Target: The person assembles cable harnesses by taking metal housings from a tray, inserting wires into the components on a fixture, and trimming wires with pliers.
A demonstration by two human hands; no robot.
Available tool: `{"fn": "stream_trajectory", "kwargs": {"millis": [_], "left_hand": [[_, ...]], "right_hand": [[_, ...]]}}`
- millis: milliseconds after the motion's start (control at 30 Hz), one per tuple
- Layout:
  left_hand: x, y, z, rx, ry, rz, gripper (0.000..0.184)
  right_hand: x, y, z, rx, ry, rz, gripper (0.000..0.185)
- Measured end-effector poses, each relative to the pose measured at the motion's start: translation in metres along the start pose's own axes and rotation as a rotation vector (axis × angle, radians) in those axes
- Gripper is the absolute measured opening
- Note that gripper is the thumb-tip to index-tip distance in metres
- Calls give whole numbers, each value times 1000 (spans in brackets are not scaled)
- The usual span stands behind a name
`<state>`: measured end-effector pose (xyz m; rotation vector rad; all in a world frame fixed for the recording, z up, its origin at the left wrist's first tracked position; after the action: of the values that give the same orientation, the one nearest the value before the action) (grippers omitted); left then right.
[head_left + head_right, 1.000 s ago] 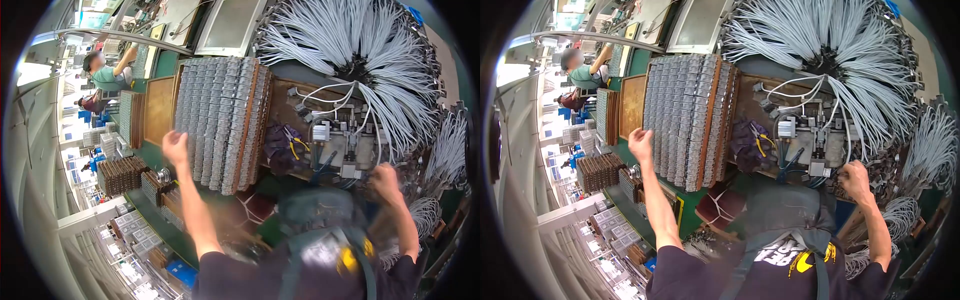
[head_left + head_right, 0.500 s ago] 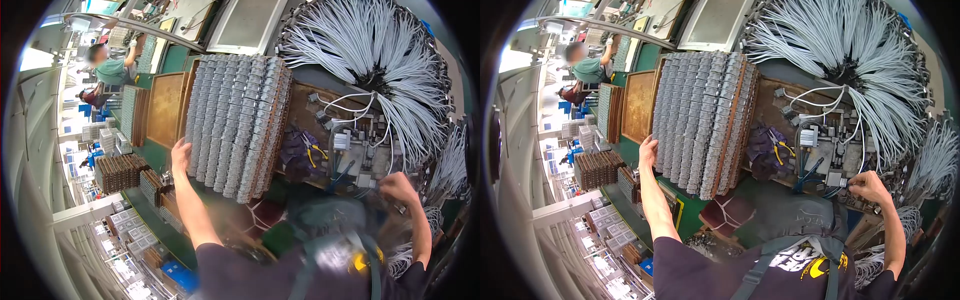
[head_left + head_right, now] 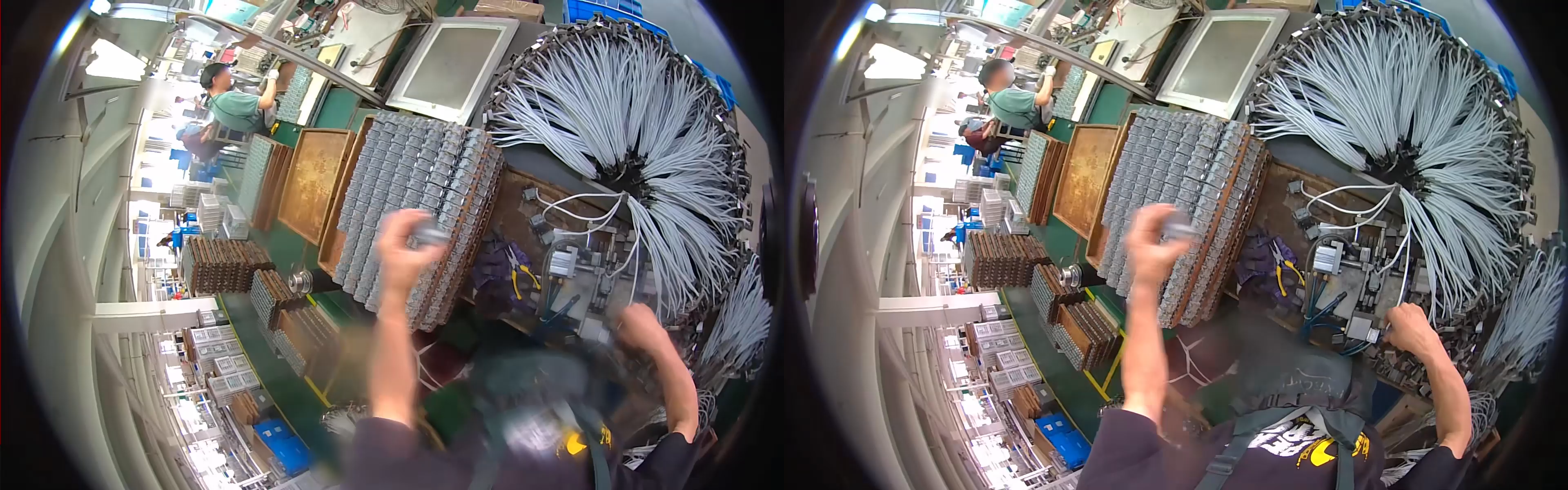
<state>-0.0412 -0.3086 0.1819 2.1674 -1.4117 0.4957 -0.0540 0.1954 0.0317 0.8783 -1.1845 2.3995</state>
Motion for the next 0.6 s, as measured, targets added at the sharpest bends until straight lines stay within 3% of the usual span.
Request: {"fn": "stream_trajectory", "kwargs": {"millis": [33, 100, 133, 167, 233, 300, 433, 467, 500, 567, 600], "left_hand": [[-49, -8, -40, -195, 171, 117, 42], [-161, -49, -56, -179, -144, 399, 45], [-216, -73, -63, -227, -212, 511, 45], [-263, -95, -71, -280, -290, 626, 45], [-333, -125, -73, -429, -157, 718, 47], [-368, -129, -63, -249, -186, 795, 50], [-337, -93, -71, 67, -350, 922, 59], [-313, -76, -90, 56, -260, 900, 57], [-294, -65, -92, -151, -161, 780, 55], [-263, -44, -98, -194, 246, 709, 48], [-253, -49, -95, -373, 450, 574, 49]], "right_hand": [[2, -4, 0, -4, 7, -3, 30], [15, -19, -6, 47, 24, -134, 28], [28, -28, -6, 36, 62, -91, 29], [42, -37, -6, 50, 56, -58, 18], [38, -42, -31, 0, 1, -4, 25], [56, -47, -32, -69, 16, 106, 32], [70, -49, -22, -11, 192, 68, 29], [64, -45, -22, 47, 219, 28, 27], [57, -41, -20, 105, 248, -11, 26], [56, -36, -6, 199, 446, -112, 22], [46, -31, -1, 242, 444, -249, 19]]}}
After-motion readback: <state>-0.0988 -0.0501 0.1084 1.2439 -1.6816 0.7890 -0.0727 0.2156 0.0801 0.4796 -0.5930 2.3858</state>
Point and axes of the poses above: each hand's wrist, its own y-axis towards the middle knuckle, its own x-axis out of the back of the hand, z = x × y, the point moved 1 cm from there along y, towards the middle knuckle, and after that the axes turned 2 degrees about y, right-handed, at the moved point
